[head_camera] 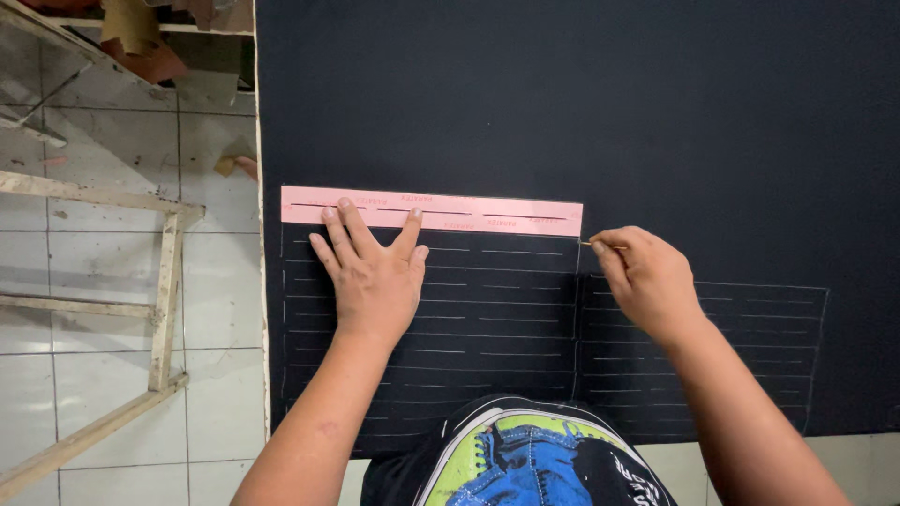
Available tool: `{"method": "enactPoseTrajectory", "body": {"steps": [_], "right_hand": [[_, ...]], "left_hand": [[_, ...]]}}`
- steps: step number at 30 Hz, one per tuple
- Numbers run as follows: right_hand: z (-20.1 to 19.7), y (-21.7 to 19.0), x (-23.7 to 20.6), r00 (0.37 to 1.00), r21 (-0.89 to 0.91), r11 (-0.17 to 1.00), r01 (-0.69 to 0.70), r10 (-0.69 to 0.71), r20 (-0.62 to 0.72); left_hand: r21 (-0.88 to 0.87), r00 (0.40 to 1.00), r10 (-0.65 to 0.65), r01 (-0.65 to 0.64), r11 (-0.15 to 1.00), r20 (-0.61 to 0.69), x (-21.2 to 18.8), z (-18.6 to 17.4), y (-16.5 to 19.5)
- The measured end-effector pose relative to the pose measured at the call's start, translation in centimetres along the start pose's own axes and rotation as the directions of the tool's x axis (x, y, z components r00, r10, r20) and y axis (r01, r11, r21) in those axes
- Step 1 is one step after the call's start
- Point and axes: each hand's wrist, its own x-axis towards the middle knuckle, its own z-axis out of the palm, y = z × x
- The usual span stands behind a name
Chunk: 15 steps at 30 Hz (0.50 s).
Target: The person places a long pink ruler strip on black sheet material laid on a work table and marks straight lines along it with a pencil-like tool. They repeatedly reposition and align the strip across different sections of the material, pressing it flat and drawing lines to lay out pattern markings.
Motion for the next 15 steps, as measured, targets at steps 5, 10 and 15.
{"method": "enactPoseTrajectory", "body": {"steps": [5,10,15], "right_hand": [[-0.1,-0.4,0.7,0.972,0.155,0.960,-0.234,0.231,0.040],[0.5,-0.5,1.5,0.985,0.309,0.937,-0.165,0.174,0.001],[1.2,-0.3,1.8,0.988,0.181,0.973,-0.147,0.154,-0.027]], "left_hand": [[-0.020,0.999,0.024,-0.024,1.000,-0.023,-0.2,-0.1,-0.1],[0.082,0.998,0.055,-0.052,0.995,-0.027,-0.4,-0.4,0.0],[0.148,0.991,0.104,-0.090,0.985,-0.090,-0.6,-0.4,-0.3]]}}
